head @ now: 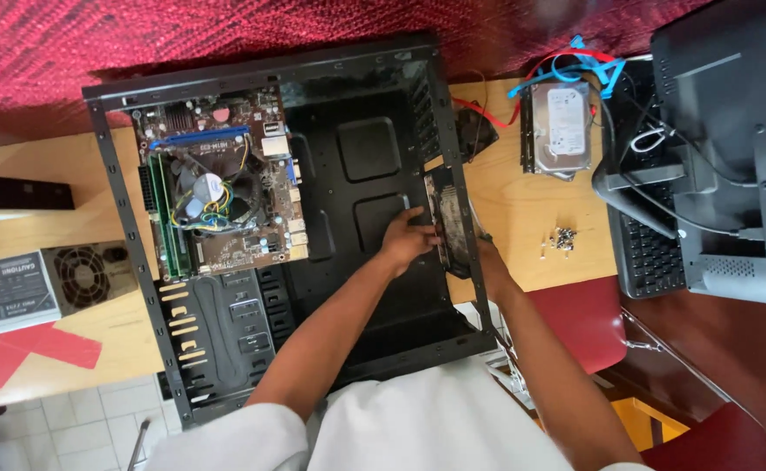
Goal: Installing a CPU fan onto a motherboard and then mounting the motherboard into a computer case.
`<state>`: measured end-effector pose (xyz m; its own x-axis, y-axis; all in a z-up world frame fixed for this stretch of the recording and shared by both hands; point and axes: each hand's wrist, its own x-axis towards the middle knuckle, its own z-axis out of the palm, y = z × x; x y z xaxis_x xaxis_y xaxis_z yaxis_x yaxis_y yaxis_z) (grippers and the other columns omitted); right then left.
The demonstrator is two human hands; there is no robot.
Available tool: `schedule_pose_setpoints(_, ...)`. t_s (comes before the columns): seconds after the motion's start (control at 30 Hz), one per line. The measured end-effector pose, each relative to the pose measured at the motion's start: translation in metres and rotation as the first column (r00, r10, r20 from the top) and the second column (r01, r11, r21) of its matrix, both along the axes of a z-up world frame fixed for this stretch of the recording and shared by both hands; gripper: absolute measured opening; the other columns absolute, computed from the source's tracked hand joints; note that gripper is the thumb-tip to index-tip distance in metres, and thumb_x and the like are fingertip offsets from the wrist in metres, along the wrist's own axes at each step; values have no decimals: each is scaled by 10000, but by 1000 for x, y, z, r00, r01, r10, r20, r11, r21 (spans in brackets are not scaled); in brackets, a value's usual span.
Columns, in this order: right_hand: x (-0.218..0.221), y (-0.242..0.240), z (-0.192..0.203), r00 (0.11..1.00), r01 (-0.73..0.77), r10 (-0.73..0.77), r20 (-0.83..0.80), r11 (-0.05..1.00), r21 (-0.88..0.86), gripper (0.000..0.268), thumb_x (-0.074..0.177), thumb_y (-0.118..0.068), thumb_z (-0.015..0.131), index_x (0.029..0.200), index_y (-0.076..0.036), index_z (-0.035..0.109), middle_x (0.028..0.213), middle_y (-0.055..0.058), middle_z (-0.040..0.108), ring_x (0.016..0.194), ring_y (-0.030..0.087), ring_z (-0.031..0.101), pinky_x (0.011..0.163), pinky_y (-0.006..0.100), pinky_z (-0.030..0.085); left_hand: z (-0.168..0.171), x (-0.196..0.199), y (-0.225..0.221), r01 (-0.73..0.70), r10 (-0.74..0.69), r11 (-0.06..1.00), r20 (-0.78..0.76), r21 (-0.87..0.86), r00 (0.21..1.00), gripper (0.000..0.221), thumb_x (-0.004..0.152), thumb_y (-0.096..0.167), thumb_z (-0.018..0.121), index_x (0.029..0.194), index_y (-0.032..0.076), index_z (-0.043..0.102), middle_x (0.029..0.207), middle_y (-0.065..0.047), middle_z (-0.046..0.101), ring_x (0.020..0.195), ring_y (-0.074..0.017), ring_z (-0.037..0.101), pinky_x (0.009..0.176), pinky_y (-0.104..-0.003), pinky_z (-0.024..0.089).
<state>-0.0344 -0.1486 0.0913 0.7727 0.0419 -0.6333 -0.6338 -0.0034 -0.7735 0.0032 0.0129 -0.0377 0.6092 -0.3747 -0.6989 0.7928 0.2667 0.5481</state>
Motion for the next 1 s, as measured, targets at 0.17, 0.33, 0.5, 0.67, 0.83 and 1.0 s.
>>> schedule_pose_setpoints(0.17,-34,-37,-79,994,112,-109,-29,978,179,411,983,-178,695,1370,-45,659,1192,177,704,1054,325,694,933,451,527,-39,-9,3,216,-231,971,157,107,960,708,810,-19,723,1463,-25,450,1209,-286,677,998,-341,727,884,-448,630)
schedule_pose_setpoints(0.33,-62,-25,-97,934,357,-328,-140,851,385,420,971,-125,678,1375,-35,609,1315,167,678,1189,309,671,1013,430,563,-25,-13,11,356,-431,898,345,260,834,580,793,99,851,1305,-56,626,1095,-243,755,1011,-330,742,863,-430,633)
schedule_pose_setpoints(0.5,-82,-48,-172,927,366,-359,-113,794,485,637,813,155,678,1420,-6,573,1449,232,595,1335,404,563,1191,541,419,-16,-17,4,293,-459,880,509,374,729,605,789,212,922,1217,-101,632,1033,-287,722,1009,-462,710,835,-557,625)
schedule_pose_setpoints(0.67,-82,-36,-160,926,331,-376,-25,782,529,749,761,125,755,1458,-52,545,1486,212,569,1360,395,541,1175,555,432,-15,-19,3,318,-546,822,492,473,678,606,799,246,918,1227,-43,601,1001,-198,766,989,-365,741,833,-478,628)
schedule_pose_setpoints(0.83,-92,-29,-162,945,235,-306,118,882,408,758,822,150,641,1531,-47,459,1532,231,516,1404,387,489,1189,563,394,-23,-7,12,280,-517,855,672,437,531,482,779,93,895,1155,-48,629,986,-264,720,1000,-453,699,843,-520,611)
schedule_pose_setpoints(1.0,-105,-11,-163,874,406,-455,172,877,257,629,866,66,737,1456,-41,546,1421,222,614,1282,334,604,1074,503,511,-14,-10,16,218,-720,693,678,687,151,368,744,244,875,957,99,611,903,-87,621,914,-342,685,789,-445,582)
